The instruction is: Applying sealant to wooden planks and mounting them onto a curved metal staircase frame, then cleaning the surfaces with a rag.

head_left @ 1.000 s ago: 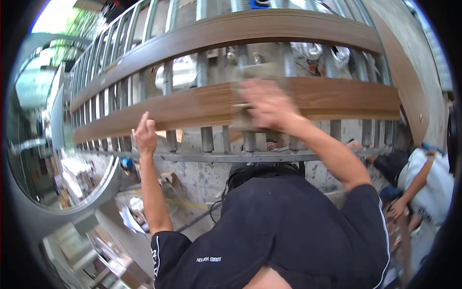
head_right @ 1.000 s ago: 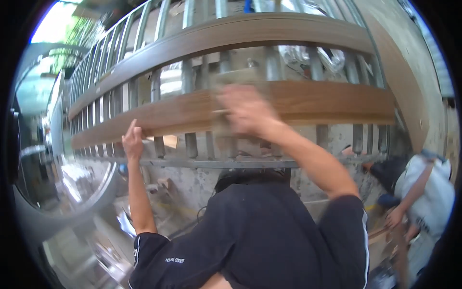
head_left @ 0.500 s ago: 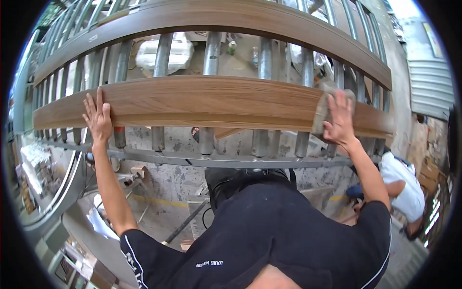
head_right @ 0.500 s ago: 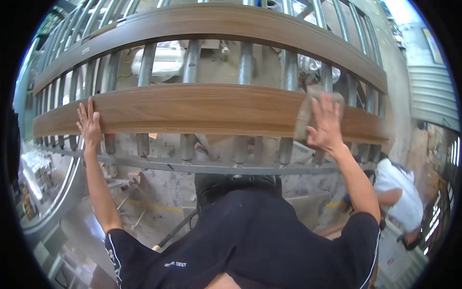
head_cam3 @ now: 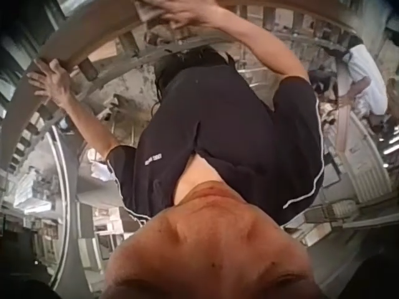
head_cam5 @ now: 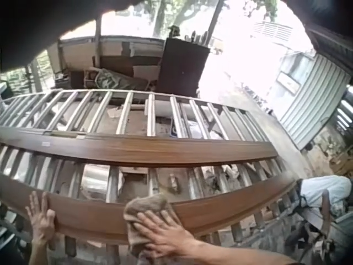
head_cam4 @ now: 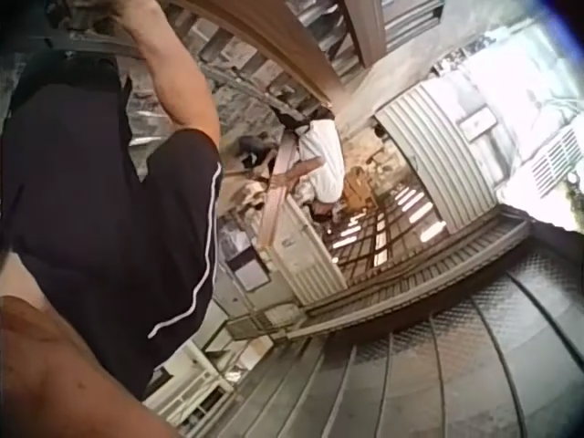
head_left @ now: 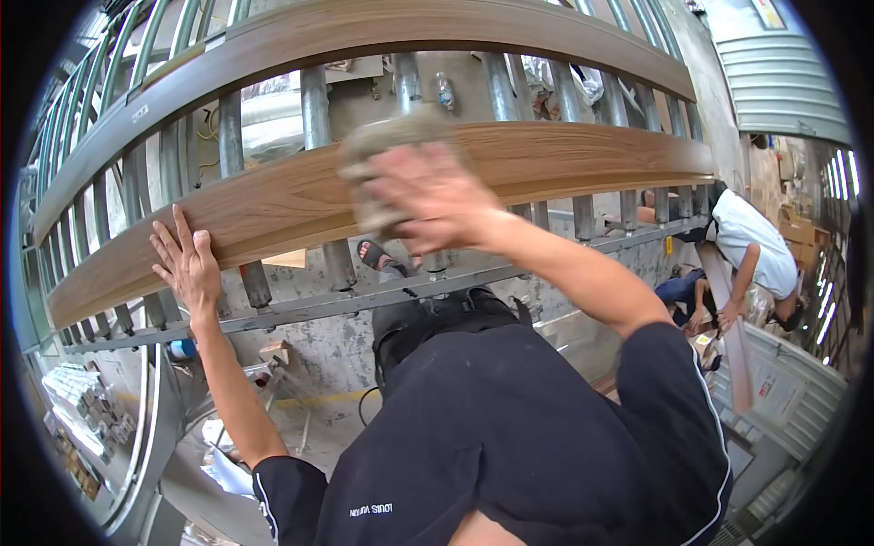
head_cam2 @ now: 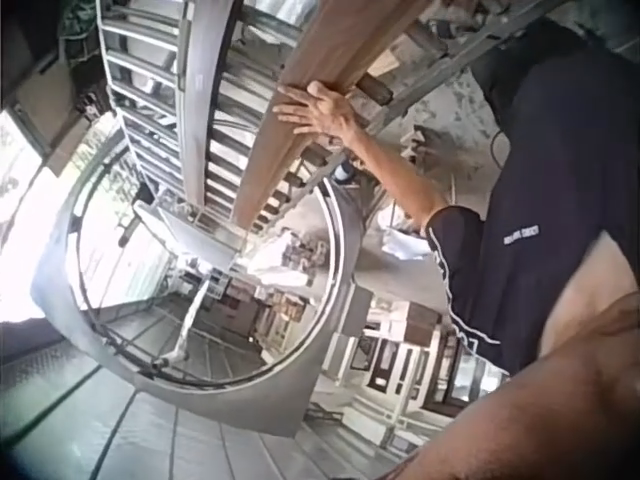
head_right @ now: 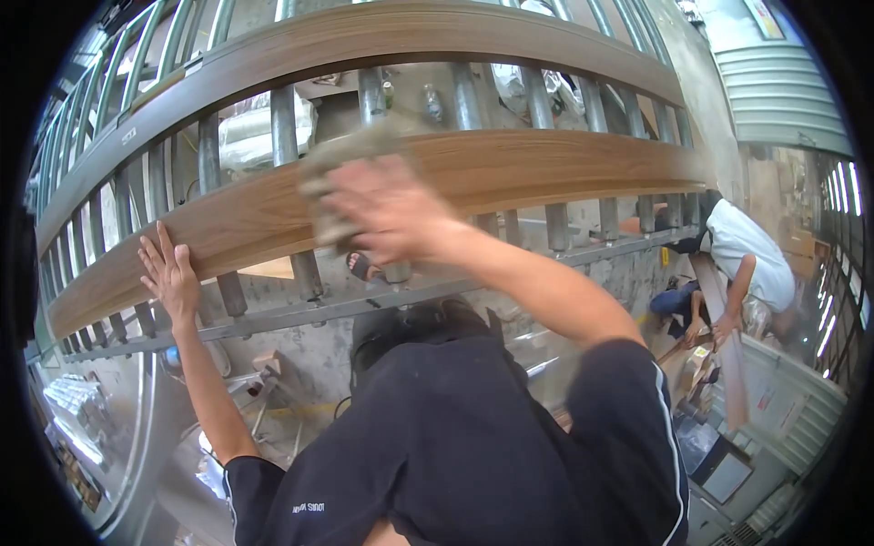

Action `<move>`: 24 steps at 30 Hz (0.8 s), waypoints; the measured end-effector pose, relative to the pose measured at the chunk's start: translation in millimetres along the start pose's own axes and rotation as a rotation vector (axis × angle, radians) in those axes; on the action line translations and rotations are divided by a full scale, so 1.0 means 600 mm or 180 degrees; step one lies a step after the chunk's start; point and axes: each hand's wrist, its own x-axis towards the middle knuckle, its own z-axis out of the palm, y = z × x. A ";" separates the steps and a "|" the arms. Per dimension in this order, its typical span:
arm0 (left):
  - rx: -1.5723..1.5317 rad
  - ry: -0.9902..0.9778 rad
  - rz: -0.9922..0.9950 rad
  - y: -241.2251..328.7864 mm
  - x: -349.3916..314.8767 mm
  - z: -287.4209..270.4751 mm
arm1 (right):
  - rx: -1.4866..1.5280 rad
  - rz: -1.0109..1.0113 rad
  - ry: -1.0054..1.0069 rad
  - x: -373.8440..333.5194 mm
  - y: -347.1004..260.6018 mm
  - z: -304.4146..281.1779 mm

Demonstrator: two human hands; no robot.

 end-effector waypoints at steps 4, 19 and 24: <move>-0.0013 0.0157 0.0065 0.006 -0.001 -0.012 | -0.0787 0.1357 0.0243 -0.302 0.156 -0.042; -0.0444 -0.0438 0.0037 0.055 0.001 -0.055 | 0.0035 -0.0320 0.0201 0.187 -0.155 0.044; -0.1191 0.0687 -0.0091 -0.120 -0.002 -0.099 | 0.0142 0.0595 0.0589 -0.077 0.006 -0.018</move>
